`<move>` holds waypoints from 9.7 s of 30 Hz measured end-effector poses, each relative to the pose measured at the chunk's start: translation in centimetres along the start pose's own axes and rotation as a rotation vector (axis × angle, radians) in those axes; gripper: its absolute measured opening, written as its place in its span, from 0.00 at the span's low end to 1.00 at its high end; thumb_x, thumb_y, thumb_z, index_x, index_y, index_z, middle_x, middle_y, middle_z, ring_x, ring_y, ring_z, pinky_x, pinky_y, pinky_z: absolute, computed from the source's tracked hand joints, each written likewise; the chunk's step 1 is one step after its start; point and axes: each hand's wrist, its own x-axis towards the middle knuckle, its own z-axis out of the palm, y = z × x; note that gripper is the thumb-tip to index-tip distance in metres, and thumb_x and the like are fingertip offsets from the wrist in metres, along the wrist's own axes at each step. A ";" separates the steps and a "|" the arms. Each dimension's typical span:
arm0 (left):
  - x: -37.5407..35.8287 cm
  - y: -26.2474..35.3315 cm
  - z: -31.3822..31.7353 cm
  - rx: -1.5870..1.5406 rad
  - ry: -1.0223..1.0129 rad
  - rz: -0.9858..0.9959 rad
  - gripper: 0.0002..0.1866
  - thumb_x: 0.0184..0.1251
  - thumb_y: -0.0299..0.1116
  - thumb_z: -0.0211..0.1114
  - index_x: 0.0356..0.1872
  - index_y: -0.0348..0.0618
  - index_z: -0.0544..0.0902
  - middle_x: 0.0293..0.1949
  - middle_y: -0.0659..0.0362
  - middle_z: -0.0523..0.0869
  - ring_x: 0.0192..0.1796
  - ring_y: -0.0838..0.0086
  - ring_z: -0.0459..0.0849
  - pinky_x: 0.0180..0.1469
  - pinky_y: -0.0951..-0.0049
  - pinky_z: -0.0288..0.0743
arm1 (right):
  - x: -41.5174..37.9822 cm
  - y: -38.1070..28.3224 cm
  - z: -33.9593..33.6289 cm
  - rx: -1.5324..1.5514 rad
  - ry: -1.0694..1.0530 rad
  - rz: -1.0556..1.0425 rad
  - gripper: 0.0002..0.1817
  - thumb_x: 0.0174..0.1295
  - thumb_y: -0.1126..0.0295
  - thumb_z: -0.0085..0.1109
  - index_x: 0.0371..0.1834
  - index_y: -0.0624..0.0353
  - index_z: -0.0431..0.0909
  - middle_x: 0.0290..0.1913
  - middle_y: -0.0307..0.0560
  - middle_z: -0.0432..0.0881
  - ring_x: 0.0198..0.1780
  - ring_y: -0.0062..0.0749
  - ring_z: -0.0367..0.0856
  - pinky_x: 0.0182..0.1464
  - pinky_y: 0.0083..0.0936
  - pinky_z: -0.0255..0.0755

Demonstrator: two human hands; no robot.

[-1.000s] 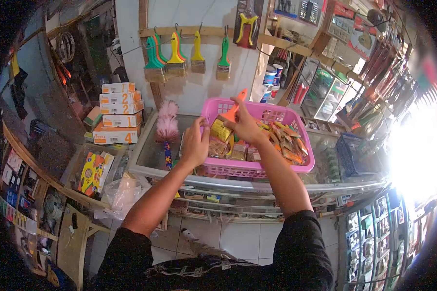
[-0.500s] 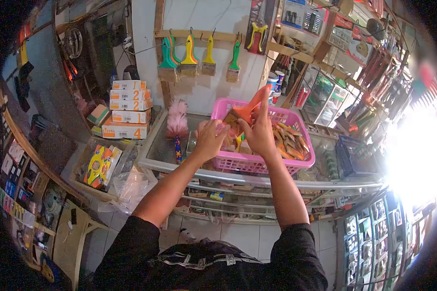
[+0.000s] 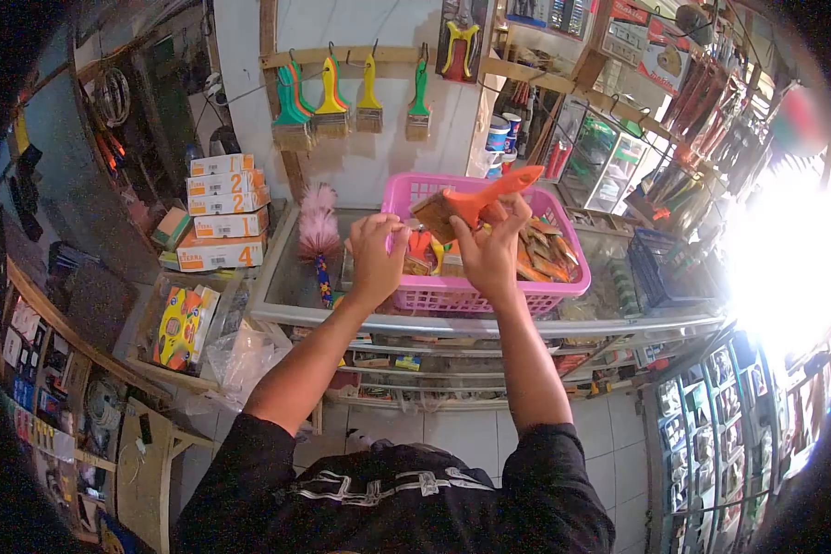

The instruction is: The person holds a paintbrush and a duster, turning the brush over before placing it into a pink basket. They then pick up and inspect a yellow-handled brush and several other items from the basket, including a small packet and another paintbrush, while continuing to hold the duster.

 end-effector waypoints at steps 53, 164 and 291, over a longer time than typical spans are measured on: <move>-2.4 2.2 -10.0 -0.854 -0.336 -0.097 0.10 0.84 0.29 0.53 0.49 0.36 0.83 0.57 0.57 0.82 0.56 0.76 0.81 0.62 0.76 0.71 | -7.5 -4.4 6.1 0.683 0.049 0.639 0.06 0.73 0.80 0.62 0.50 0.64 0.81 0.46 0.38 0.83 0.49 0.16 0.79 0.50 0.18 0.73; -6.7 -8.8 -21.8 -1.116 -0.075 -0.805 0.15 0.86 0.36 0.51 0.57 0.38 0.82 0.34 0.64 0.79 0.24 0.85 0.69 0.23 0.80 0.58 | -12.9 -13.3 13.9 -0.236 -0.341 0.567 0.21 0.68 0.68 0.70 0.61 0.68 0.84 0.44 0.65 0.89 0.44 0.42 0.90 0.53 0.33 0.79; -5.3 -4.8 -22.8 -0.855 -0.392 -0.556 0.19 0.68 0.25 0.75 0.58 0.34 0.86 0.47 0.58 0.89 0.37 0.84 0.85 0.38 0.81 0.81 | -5.8 -8.5 11.2 0.095 0.067 0.599 0.19 0.73 0.69 0.66 0.62 0.63 0.74 0.41 0.34 0.80 0.38 0.13 0.75 0.37 0.16 0.71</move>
